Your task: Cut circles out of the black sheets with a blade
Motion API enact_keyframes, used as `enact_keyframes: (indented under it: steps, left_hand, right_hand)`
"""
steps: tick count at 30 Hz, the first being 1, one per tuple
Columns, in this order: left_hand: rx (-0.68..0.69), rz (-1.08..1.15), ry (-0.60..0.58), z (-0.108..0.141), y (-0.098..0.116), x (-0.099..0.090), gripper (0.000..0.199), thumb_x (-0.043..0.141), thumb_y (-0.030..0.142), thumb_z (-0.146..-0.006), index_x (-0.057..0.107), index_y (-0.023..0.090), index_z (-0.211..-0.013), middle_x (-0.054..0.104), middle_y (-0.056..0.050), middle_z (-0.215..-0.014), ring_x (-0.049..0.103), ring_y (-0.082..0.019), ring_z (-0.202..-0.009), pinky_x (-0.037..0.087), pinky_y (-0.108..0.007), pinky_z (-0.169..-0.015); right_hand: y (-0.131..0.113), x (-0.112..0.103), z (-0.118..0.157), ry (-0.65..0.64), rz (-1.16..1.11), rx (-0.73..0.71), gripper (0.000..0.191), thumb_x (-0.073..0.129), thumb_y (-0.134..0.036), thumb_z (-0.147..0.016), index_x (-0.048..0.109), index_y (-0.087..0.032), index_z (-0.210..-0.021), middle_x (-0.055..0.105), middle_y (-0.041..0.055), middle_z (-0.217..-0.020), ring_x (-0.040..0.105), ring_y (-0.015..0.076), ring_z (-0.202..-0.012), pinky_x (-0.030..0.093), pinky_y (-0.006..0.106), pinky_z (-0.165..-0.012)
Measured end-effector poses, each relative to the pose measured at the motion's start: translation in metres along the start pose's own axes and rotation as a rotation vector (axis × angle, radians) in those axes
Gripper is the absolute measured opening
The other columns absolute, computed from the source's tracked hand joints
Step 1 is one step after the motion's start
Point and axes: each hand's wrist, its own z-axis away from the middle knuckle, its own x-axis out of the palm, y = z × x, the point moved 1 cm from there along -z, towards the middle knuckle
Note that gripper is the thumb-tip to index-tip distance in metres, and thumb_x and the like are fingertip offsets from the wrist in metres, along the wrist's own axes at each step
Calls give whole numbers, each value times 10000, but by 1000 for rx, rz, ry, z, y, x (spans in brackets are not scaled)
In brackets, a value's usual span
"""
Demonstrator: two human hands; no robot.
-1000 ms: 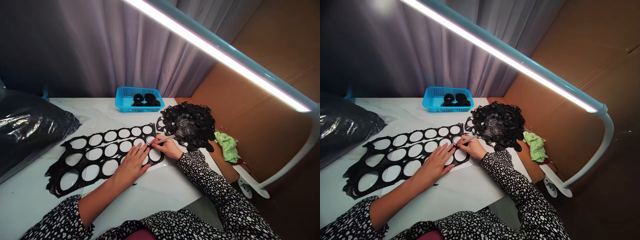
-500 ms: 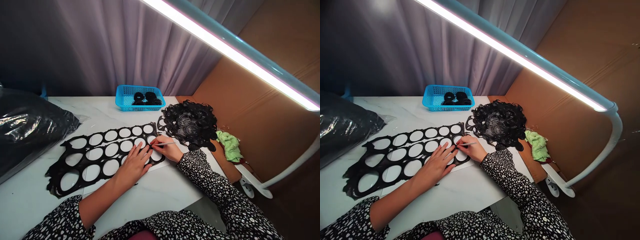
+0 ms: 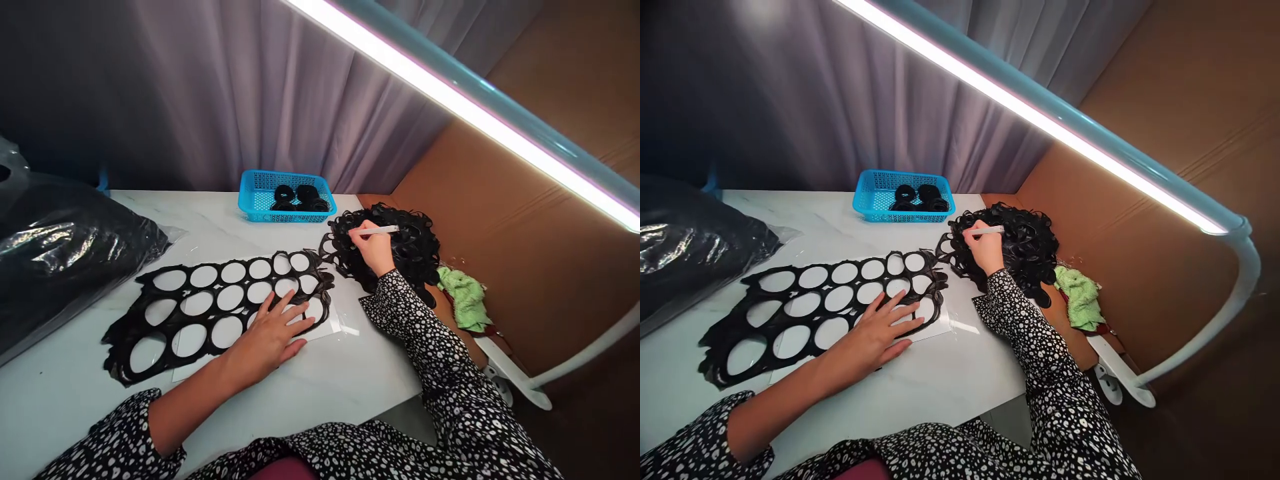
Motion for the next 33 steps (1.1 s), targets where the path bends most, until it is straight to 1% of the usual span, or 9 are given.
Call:
enact_keyframes:
  steps: [3,5,8,10,14,18,28,31,33]
  left_hand:
    - [-67,-3,108,-18,-6,-6,377,457,326,-1007,504,252,-1374,529,-85,-1424,425,-275,-1373,311,-523,-1139]
    - [-144,-53,167,-32,-16,-4,438,467,334,-996,459,182,-1407,492,-137,-1448,438,-289,-1362,357,-487,-1118]
    - [-212,-149,141,-42,-30,4,457,483,365,-984,475,150,-1387,504,-151,-1437,449,-312,-1350,391,-468,-1089]
    - [-230,-194,108,-41,-35,8,436,476,367,-987,505,144,-1361,528,-147,-1420,449,-318,-1350,379,-469,-1094]
    - [-247,-220,92,-33,-35,10,432,448,360,-998,506,149,-1370,514,-142,-1443,409,-312,-1383,330,-477,-1124]
    - [-261,-190,101,-33,-33,9,438,439,358,-996,496,161,-1383,514,-138,-1441,403,-315,-1385,314,-486,-1129]
    - [-254,-226,97,-35,-32,7,425,421,354,-998,508,155,-1363,519,-139,-1436,427,-310,-1367,335,-477,-1117]
    - [-257,-218,97,-35,-32,7,427,435,350,-994,511,148,-1362,518,-144,-1437,425,-313,-1369,333,-480,-1119]
    - [-261,-218,100,-35,-33,9,428,454,350,-989,512,153,-1366,516,-136,-1441,424,-310,-1370,327,-476,-1125]
  right_hand:
    - [-14,17,10,-151,-156,-36,197,597,-264,-813,516,-209,-642,691,17,-755,586,168,-686,423,275,-656]
    - [-24,36,21,-311,-247,-77,159,601,-257,-805,550,-202,-665,706,22,-795,617,170,-740,448,275,-692]
    - [-30,61,36,-517,-347,-95,128,612,-251,-799,569,-194,-693,716,30,-836,635,168,-769,472,280,-714]
    - [-29,70,41,-583,-384,-86,131,619,-258,-800,567,-193,-700,717,34,-853,639,169,-781,481,285,-719]
    - [-24,72,42,-626,-446,-59,162,640,-281,-805,559,-192,-696,714,42,-870,649,177,-820,493,294,-743]
    - [-25,70,42,-655,-406,-95,152,647,-281,-818,584,-190,-714,711,36,-867,641,173,-807,489,290,-741]
    - [-31,71,44,-620,-366,-111,114,632,-243,-833,602,-190,-737,706,30,-838,636,175,-792,488,292,-733]
    - [-32,70,45,-608,-333,-162,127,617,-238,-854,592,-196,-737,698,28,-838,632,175,-789,488,297,-738]
    - [-32,70,49,-581,-264,-253,126,603,-231,-874,591,-202,-752,697,36,-878,627,181,-833,486,308,-776]
